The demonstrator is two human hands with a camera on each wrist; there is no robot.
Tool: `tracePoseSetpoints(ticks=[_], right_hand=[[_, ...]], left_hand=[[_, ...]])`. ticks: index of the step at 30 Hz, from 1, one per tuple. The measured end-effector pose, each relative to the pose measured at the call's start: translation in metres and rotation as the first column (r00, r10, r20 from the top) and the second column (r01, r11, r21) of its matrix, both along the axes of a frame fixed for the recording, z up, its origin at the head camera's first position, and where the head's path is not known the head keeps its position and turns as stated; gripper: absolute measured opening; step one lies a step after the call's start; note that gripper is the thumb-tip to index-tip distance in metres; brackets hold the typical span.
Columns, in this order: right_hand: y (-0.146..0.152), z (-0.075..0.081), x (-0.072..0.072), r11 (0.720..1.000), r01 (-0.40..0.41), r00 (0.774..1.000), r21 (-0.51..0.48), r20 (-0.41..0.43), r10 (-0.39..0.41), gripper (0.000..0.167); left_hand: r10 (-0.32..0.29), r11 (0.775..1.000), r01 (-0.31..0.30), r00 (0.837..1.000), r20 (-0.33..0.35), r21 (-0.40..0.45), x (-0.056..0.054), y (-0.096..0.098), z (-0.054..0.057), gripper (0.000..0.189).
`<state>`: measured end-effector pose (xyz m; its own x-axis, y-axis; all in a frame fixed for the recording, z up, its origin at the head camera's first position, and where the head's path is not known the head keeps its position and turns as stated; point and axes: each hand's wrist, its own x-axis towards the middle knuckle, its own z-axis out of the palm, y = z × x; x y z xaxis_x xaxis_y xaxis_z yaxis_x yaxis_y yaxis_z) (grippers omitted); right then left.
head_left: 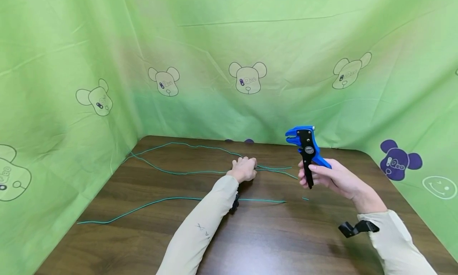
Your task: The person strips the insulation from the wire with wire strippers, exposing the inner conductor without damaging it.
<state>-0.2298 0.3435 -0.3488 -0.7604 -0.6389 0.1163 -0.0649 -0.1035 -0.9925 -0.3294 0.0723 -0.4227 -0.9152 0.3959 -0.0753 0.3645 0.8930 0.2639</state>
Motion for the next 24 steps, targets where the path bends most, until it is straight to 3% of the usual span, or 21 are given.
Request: tracePoseSetpoints(ticks=[5,10,13,15,18,24], right_hand=[[-0.001,-0.001,0.002,1.000,-0.002,1.000,-0.004,0.009,0.002,0.030],[-0.001,0.000,0.003,1.000,-0.004,1.000,-0.009,0.012,0.004,0.030],[-0.002,0.000,0.003,1.000,-0.006,1.000,-0.010,0.010,0.006,0.030],[-0.002,0.001,0.003,1.000,-0.006,1.000,-0.012,0.008,0.007,0.030],[-0.002,0.003,0.002,1.000,-0.009,1.000,-0.020,0.003,0.009,0.030],[-0.003,0.004,0.002,0.999,-0.021,1.000,-0.027,0.002,0.021,0.031]], left_hand=[[-0.012,1.000,0.012,1.000,0.010,-0.013,0.003,0.003,-0.002,0.007],[-0.001,1.000,0.002,0.999,0.052,-0.018,0.003,0.007,-0.003,0.013],[0.005,1.000,-0.003,0.996,0.092,-0.022,0.002,0.008,0.000,0.008],[-0.018,0.999,0.021,0.995,0.094,-0.028,0.001,0.007,0.003,0.003],[-0.064,0.998,0.066,0.994,0.091,-0.018,0.000,0.004,0.009,0.009],[-0.113,0.992,0.105,0.985,0.130,0.067,0.002,-0.001,0.015,0.014]])
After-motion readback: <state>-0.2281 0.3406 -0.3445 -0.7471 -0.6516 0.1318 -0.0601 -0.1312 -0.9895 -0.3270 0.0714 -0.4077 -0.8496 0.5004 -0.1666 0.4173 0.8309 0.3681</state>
